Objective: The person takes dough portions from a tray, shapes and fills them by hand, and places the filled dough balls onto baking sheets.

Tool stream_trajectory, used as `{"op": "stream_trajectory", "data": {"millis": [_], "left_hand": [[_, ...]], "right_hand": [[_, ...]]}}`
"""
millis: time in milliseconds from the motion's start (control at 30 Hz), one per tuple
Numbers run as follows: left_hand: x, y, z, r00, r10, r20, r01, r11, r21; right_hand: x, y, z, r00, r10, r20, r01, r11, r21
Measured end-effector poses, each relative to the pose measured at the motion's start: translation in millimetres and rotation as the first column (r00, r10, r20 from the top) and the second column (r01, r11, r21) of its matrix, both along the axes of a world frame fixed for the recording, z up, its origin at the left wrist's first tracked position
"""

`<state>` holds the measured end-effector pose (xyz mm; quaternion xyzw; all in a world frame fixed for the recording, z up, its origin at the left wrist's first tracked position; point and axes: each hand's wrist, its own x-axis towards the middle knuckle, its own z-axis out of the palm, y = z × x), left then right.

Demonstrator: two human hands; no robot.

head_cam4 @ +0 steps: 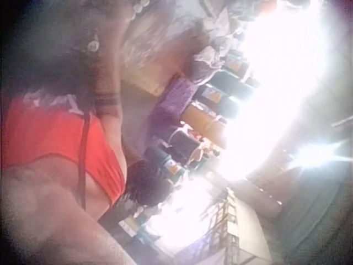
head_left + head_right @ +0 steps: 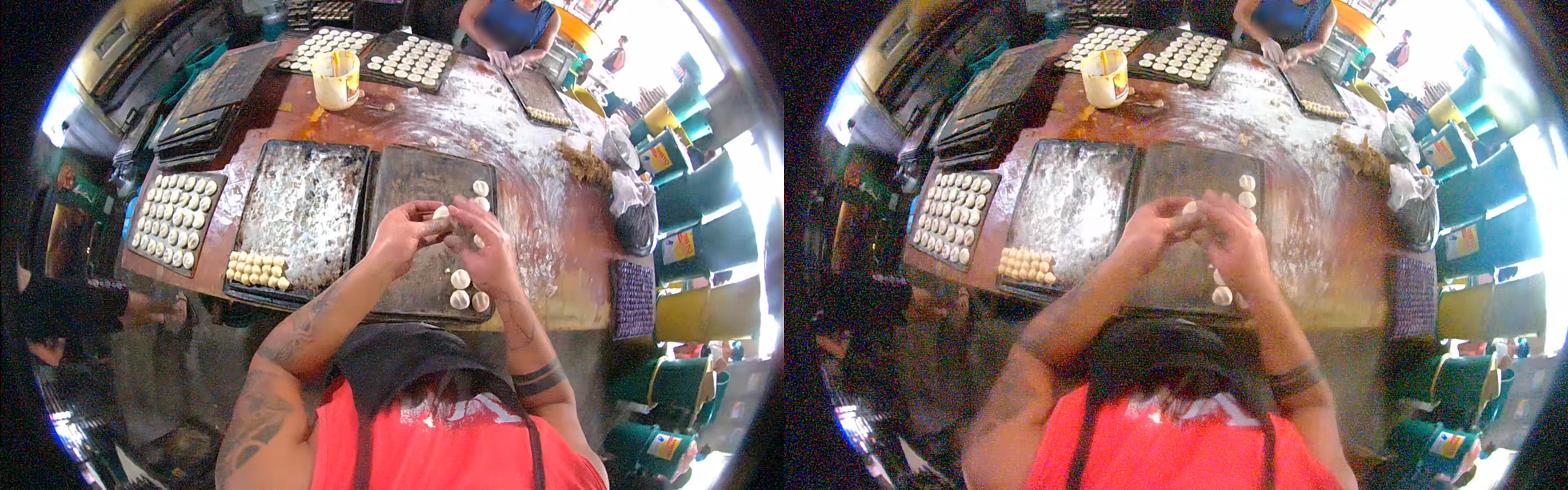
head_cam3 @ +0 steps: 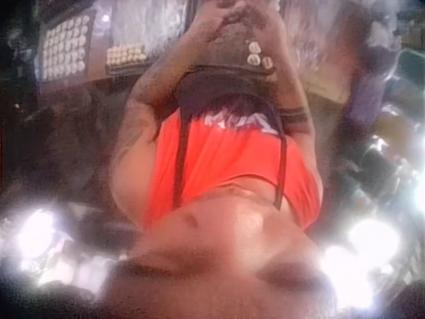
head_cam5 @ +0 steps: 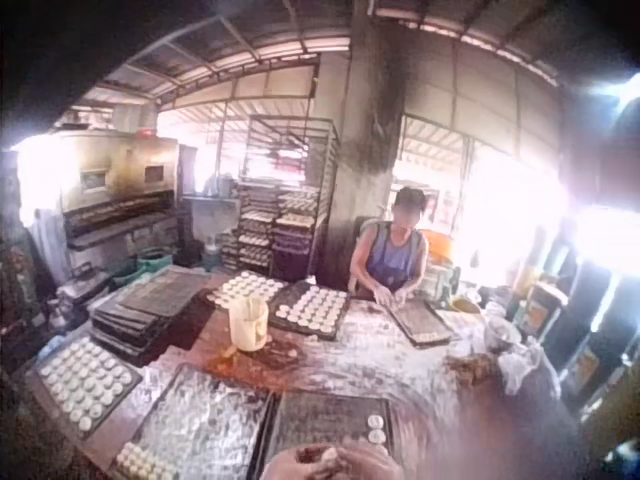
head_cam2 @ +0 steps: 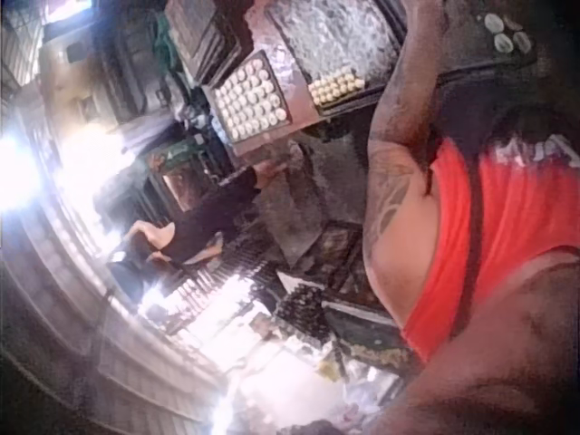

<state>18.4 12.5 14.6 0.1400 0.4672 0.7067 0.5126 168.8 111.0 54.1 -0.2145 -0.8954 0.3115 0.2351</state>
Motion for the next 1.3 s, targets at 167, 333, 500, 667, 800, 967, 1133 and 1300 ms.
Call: {"op": "stream_trajectory", "data": {"millis": [167, 333, 500, 667, 800, 967, 1133, 1300], "left_hand": [[24, 6, -10, 0.913, -0.332, 0.236, 0.253, 0.917, 0.309], [42, 13, -23, 0.895, -0.328, 0.303, 0.27, 0.938, 0.218], [48, 19, -30, 0.981, 0.019, -0.194, -0.031, 0.998, -0.059], [63, 9, -80, 0.623, -0.005, -0.782, -0.034, 0.999, -0.034], [59, 5, -90, 0.836, -0.086, -0.541, -0.022, 0.982, -0.19], [36, -34, -82, 0.781, -0.234, -0.579, 0.01, 0.932, -0.363], [7, -49, -97, 0.679, -0.359, -0.64, 0.057, 0.895, -0.442], [-102, -157, -129, 0.283, -0.484, -0.828, -0.59, 0.594, -0.548]], "right_hand": [[-7, 20, 4, 0.957, 0.262, -0.122, -0.261, 0.965, 0.027], [11, 22, -41, 0.977, -0.086, -0.195, 0.064, 0.991, -0.117], [22, 13, -64, 0.985, -0.148, -0.09, 0.046, 0.725, -0.687], [35, 46, -104, 0.977, -0.173, 0.126, 0.213, 0.855, -0.473], [52, 68, -161, 0.906, -0.163, 0.391, 0.109, 0.982, 0.156], [50, 27, -146, 0.929, -0.137, 0.343, 0.024, 0.948, 0.316], [60, 72, -160, 0.9, 0.209, 0.382, -0.139, 0.969, -0.203], [194, 149, -179, 0.868, -0.496, 0.027, 0.496, 0.868, 0.021]]}}
